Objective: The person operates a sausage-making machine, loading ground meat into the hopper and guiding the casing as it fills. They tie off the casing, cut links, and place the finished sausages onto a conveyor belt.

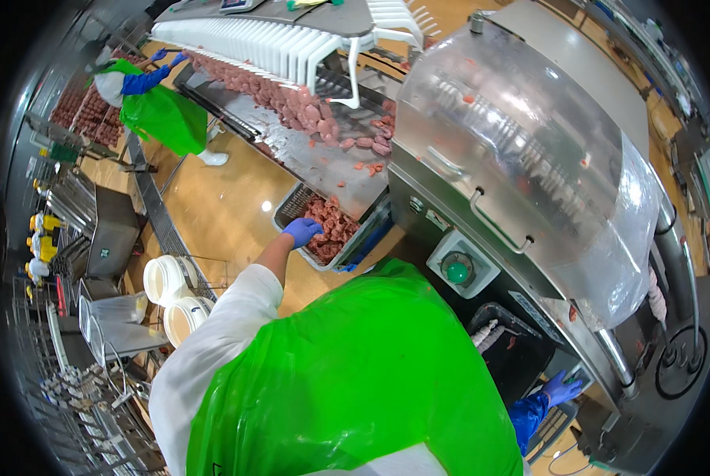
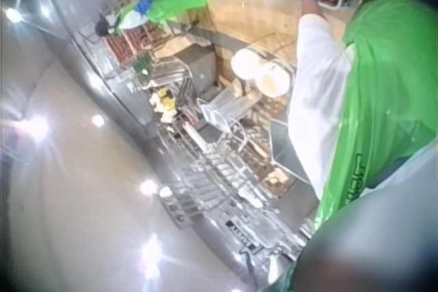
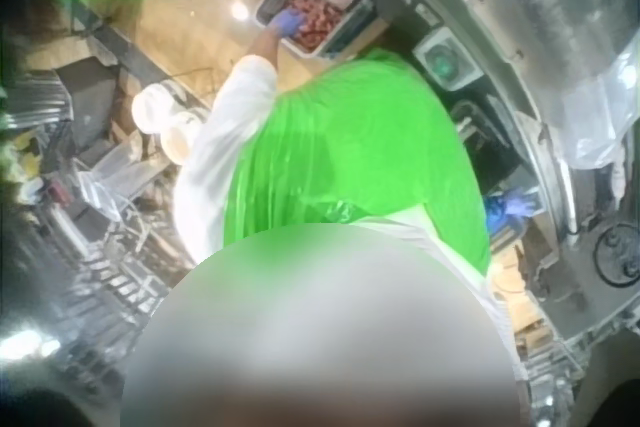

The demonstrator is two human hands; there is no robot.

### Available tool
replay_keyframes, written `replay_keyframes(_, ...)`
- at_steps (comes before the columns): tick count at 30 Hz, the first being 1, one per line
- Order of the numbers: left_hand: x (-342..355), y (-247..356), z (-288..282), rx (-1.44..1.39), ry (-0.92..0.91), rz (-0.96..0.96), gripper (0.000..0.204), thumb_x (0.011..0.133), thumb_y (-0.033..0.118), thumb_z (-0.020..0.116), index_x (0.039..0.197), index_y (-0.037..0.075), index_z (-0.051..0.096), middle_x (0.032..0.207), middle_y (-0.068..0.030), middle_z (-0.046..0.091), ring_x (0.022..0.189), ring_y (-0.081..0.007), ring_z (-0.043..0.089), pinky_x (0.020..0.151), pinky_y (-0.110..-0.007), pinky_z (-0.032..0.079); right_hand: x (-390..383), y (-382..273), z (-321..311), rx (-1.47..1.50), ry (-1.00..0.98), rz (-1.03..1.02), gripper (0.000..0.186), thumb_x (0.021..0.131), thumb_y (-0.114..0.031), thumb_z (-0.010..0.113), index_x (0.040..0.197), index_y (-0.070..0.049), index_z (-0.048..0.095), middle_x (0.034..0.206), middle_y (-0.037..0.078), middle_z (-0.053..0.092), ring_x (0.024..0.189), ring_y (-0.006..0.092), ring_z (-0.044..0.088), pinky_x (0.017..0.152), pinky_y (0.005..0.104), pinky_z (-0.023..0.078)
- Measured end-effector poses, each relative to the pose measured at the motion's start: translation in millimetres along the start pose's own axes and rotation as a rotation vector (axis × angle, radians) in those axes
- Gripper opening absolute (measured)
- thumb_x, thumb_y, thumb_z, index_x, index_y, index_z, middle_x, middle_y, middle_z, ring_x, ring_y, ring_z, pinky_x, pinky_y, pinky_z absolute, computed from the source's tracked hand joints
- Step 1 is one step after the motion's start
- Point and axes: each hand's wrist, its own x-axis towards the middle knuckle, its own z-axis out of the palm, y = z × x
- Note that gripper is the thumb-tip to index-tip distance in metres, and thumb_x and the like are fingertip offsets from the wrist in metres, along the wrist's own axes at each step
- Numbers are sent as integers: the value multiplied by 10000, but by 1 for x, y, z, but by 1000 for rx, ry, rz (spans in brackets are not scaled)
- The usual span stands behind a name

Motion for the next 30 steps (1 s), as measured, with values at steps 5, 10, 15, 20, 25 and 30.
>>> replay_keyframes(5, 13, 33, 10, 142, -22, 372, 473, 954, 457, 421, 1056, 81, 688, 1070, -208, 673, 996, -387, 631, 890, -442, 490, -13, -33, -39, 452, 131, -142, 545, 870, -207, 705, 1317, 35, 508, 1376, 215, 500, 1296, 352, 448, 1101, 432, 349)
replay_keyframes(10, 22, 31, 8, 264, -183, 414, 282, 935, 285, 507, 1033, 105, 701, 1069, -189, 662, 972, -356, 639, 870, -415, 499, 4, -105, -117, 585, 261, -164, 581, 852, -137, 662, 1394, -45, 472, 1429, 212, 453, 1351, 360, 400, 1138, 434, 301)
replay_keyframes(15, 19, 57, -10, 14, -191, 190, 303, 921, 289, 543, 961, 59, 736, 989, -161, 709, 926, -270, 667, 847, -364, 494, 18, -127, -149, 713, 336, -187, 618, 832, -114, 667, 1416, -75, 465, 1434, 185, 459, 1347, 360, 403, 1129, 433, 312)
replay_keyframes(20, 3, 94, -31, -1, -122, 286, 257, 939, 241, 567, 951, 37, 724, 883, -100, 698, 818, -187, 620, 795, -322, 486, 35, -132, -150, 805, 358, -240, 597, 842, -110, 663, 1407, -68, 474, 1411, 177, 484, 1308, 348, 442, 1101, 430, 340)
replay_keyframes(25, -11, 134, -25, 52, -157, 412, 254, 953, 214, 560, 982, 18, 719, 900, -92, 695, 836, -180, 620, 815, -315, 481, 47, -110, -142, 782, 434, -238, 526, 870, -129, 646, 1371, -51, 508, 1371, 174, 526, 1267, 350, 481, 1069, 432, 369)
replay_keyframes(30, -38, 173, 2, 114, -260, 503, 234, 973, 173, 548, 1027, 19, 715, 925, -90, 701, 877, -155, 625, 823, -304, 482, 31, -36, -78, 767, 427, 71, 397, 880, -136, 631, 1257, -15, 597, 1246, 178, 620, 1177, 336, 562, 1038, 401, 400)
